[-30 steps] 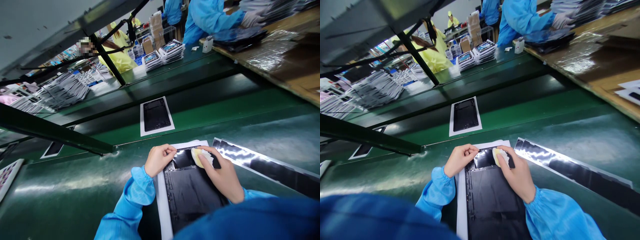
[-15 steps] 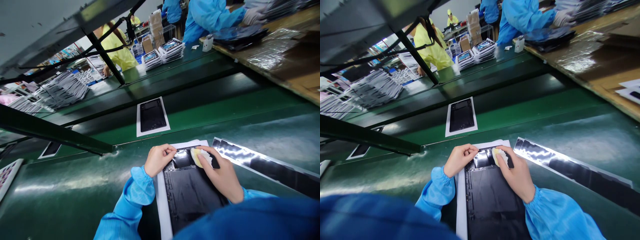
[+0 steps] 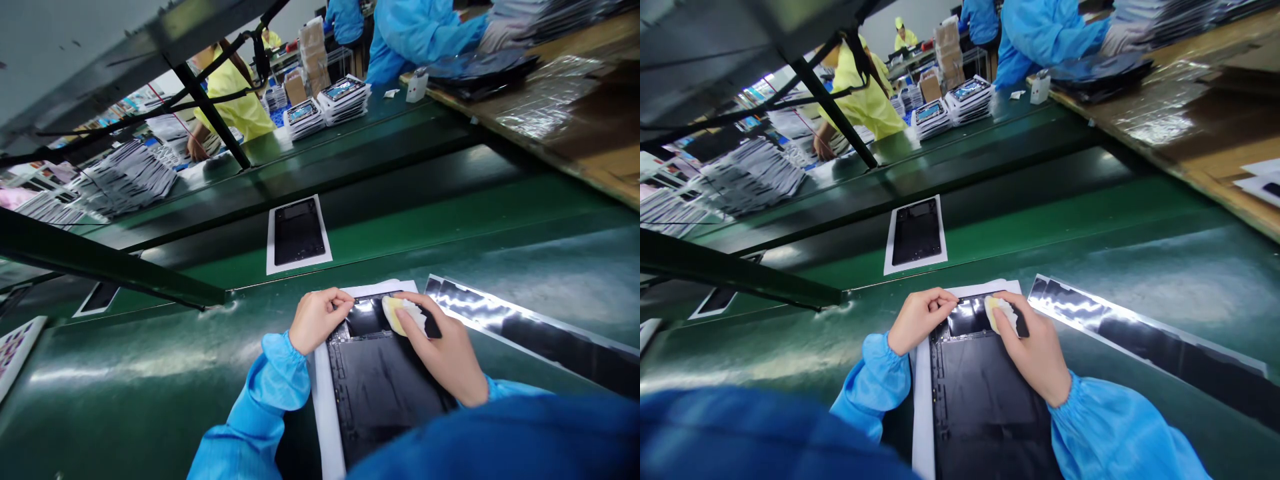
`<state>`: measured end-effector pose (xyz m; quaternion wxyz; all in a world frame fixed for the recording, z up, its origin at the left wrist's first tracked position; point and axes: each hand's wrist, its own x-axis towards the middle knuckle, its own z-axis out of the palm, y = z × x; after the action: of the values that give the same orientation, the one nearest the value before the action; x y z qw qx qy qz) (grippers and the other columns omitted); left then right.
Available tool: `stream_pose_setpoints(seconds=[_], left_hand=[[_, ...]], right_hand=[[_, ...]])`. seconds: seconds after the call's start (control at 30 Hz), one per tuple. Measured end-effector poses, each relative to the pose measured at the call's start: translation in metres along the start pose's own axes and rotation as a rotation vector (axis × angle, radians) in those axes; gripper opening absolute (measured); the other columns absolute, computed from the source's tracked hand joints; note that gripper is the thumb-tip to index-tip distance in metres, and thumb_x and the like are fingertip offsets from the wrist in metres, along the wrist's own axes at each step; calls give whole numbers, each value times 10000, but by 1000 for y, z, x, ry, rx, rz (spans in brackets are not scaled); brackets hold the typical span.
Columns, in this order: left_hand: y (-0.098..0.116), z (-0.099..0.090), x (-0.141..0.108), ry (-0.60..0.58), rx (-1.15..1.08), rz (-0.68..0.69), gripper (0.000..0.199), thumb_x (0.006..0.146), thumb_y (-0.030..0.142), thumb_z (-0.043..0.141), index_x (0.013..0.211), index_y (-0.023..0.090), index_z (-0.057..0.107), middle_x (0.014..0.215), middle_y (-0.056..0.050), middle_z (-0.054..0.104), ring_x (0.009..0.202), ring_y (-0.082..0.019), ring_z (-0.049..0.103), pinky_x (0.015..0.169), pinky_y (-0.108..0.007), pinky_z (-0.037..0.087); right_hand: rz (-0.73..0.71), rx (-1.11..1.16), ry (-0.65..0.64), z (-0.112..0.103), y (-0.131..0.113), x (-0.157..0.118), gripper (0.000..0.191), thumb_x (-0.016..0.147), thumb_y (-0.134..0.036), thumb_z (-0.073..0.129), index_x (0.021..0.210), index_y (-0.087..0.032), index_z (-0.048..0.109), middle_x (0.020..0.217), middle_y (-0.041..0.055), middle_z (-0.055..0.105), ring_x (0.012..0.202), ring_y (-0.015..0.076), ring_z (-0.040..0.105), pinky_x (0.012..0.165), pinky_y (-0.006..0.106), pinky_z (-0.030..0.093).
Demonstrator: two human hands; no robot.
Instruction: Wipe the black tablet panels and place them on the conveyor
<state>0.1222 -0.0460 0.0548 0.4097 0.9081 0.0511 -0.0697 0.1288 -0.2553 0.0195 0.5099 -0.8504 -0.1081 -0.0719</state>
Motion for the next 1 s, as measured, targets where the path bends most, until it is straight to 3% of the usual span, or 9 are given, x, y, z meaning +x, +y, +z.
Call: stream_pose_setpoints(seconds=[0.4,0.57,0.87,1.0], left_hand=[[4,-4,-1,-40,80,6,201,800,320,591,938,247,718,702,64,649,591,-96,516,605,-206,398],[6,-6,-2,-61,171,22,194,784,287,629,962,284,706,729,68,643,623,-107,550,659,-223,403],[4,-4,-2,-44,217,43,194,808,280,621,989,294,689,726,72,640,670,-119,577,667,-223,393],[4,-3,-3,-51,243,36,199,820,302,604,1003,309,683,747,70,646,666,-120,574,671,-228,402]], right_hand=[[4,-18,-31,1,-3,0,257,862,-433,496,988,-249,623,900,22,751,626,186,679,610,302,532],[-26,-45,-11,2,3,0,234,864,-413,504,999,-263,621,955,23,748,763,205,706,653,300,542],[-7,-34,-16,0,0,0,255,856,-439,500,974,-249,622,900,21,749,542,157,636,550,291,510],[6,-43,-18,1,1,0,270,852,-453,497,974,-249,626,873,20,747,543,163,635,515,286,490]])
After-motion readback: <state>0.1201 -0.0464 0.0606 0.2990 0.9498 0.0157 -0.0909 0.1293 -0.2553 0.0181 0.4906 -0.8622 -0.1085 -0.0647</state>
